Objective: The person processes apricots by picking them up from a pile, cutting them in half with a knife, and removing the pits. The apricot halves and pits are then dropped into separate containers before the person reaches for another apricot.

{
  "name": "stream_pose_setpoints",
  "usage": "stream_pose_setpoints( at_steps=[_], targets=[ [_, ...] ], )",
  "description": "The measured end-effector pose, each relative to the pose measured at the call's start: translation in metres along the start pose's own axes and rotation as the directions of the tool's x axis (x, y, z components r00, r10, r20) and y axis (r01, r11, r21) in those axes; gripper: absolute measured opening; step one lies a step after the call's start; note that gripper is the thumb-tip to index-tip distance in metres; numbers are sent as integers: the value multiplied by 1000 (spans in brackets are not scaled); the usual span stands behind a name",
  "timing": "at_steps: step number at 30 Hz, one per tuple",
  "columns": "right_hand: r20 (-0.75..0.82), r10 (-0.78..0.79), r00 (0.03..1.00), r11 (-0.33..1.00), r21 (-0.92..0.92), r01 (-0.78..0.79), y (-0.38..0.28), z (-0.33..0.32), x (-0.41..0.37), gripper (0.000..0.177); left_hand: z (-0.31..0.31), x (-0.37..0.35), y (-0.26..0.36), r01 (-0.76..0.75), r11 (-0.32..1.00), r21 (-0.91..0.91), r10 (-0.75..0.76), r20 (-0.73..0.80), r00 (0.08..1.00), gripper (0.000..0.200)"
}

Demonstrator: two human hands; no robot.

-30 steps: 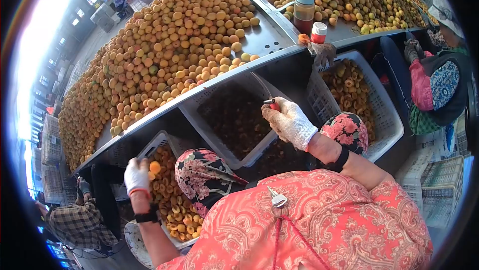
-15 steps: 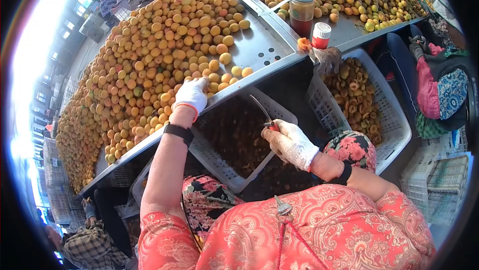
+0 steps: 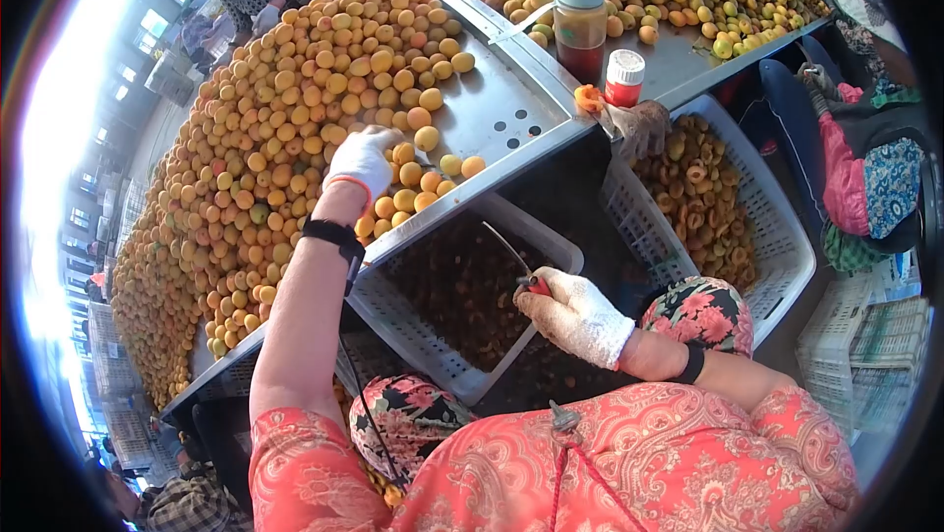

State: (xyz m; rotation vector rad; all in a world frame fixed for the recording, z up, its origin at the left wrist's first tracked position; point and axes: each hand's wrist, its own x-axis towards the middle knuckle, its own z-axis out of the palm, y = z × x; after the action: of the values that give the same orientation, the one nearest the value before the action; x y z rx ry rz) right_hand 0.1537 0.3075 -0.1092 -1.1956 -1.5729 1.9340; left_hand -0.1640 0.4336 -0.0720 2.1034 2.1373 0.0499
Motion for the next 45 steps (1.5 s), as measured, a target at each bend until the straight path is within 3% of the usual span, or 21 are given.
stream_pose_setpoints(
  at_steps=[4, 6, 8, 10, 11, 12, 14, 16, 17, 18, 20, 22, 23, 25, 27, 31, 34, 35, 39, 45],
  targets=[
    [-28, 1, 1000, 998, -66, -3, -5, -1, 3, 24, 14, 12, 13, -30, 994, 108, 20, 97, 995, 61],
    [-37, -9, 999, 998, -66, 7, -4, 0, 4, 24, 4, 9, 26, -69, 938, 340, -32, 283, 959, 59],
    [-38, -38, 999, 998, -49, 36, 5, 2, 9, 25, 15, 14, 12, -89, 944, 318, 14, 230, 973, 51],
    [-46, -66, 997, 996, -67, 63, 1, 0, 7, 23, 6, 11, 23, -1, 972, 235, -60, 250, 966, 44],
    [-45, -84, 995, 993, -83, 80, 0, 0, 5, 21, 6, 4, 19, 63, 989, 130, -79, 124, 989, 39],
    [-45, -80, 996, 994, -80, 76, -4, -1, 1, 21, -2, -6, 20, 28, 999, 36, -29, 37, 999, 38],
    [-19, 1, 1000, 989, 151, 2, -14, -3, -5, 17, -2, -20, 9, 41, 967, -252, -83, -158, 984, 38],
    [-16, -73, 997, 981, 180, 74, -12, -1, -7, 14, -24, -59, 27, 86, 938, -336, -140, -141, 980, 34],
    [-24, -96, 995, 979, 176, 98, -15, 0, -9, 14, -27, -80, 31, 89, 644, -760, -167, -26, 986, 32],
    [-33, -115, 993, 978, 170, 119, -17, 0, -11, 14, -29, -102, 38, 106, 172, -979, -134, 84, 987, 29],
    [-18, -161, 987, 981, 111, 162, -23, 4, -17, 15, -28, -143, 70, 41, -110, -993, -184, 61, 981, 27],
    [28, -255, 967, 957, 151, 248, -22, 10, -24, 17, -15, -174, 81, 33, -272, -962, -173, 82, 982, 35],
    [34, -341, 940, 939, 54, 339, -24, 14, -30, 18, -11, -188, 88, 9, -361, -933, -162, 72, 984, 39],
    [50, -367, 929, 930, 11, 367, -34, 24, -46, 19, -10, -209, 107, -59, -537, -841, -125, 10, 992, 42],
    [92, -461, 883, 881, -74, 467, -38, 29, -51, 19, -15, -227, 123, -103, -558, -823, -107, -52, 993, 50],
    [140, -484, 864, 834, -226, 504, -52, 37, -73, 17, -26, -256, 143, -142, -471, -871, -110, -101, 989, 60],
    [144, -532, 835, 795, -257, 550, -52, 41, -81, 17, -29, -265, 149, -170, -420, -892, -129, -126, 984, 61],
    [166, -448, 878, 858, -198, 475, -57, 40, -86, 18, -30, -267, 150, -164, -398, -903, -143, -115, 983, 61],
    [172, -480, 861, 831, -225, 508, -61, 42, -93, 19, -26, -273, 157, -125, -352, -928, -148, -76, 986, 57],
    [178, -478, 860, 804, -304, 510, -64, 42, -99, 20, -30, -286, 162, -160, -432, -887, -122, -118, 985, 51]
  ],
)
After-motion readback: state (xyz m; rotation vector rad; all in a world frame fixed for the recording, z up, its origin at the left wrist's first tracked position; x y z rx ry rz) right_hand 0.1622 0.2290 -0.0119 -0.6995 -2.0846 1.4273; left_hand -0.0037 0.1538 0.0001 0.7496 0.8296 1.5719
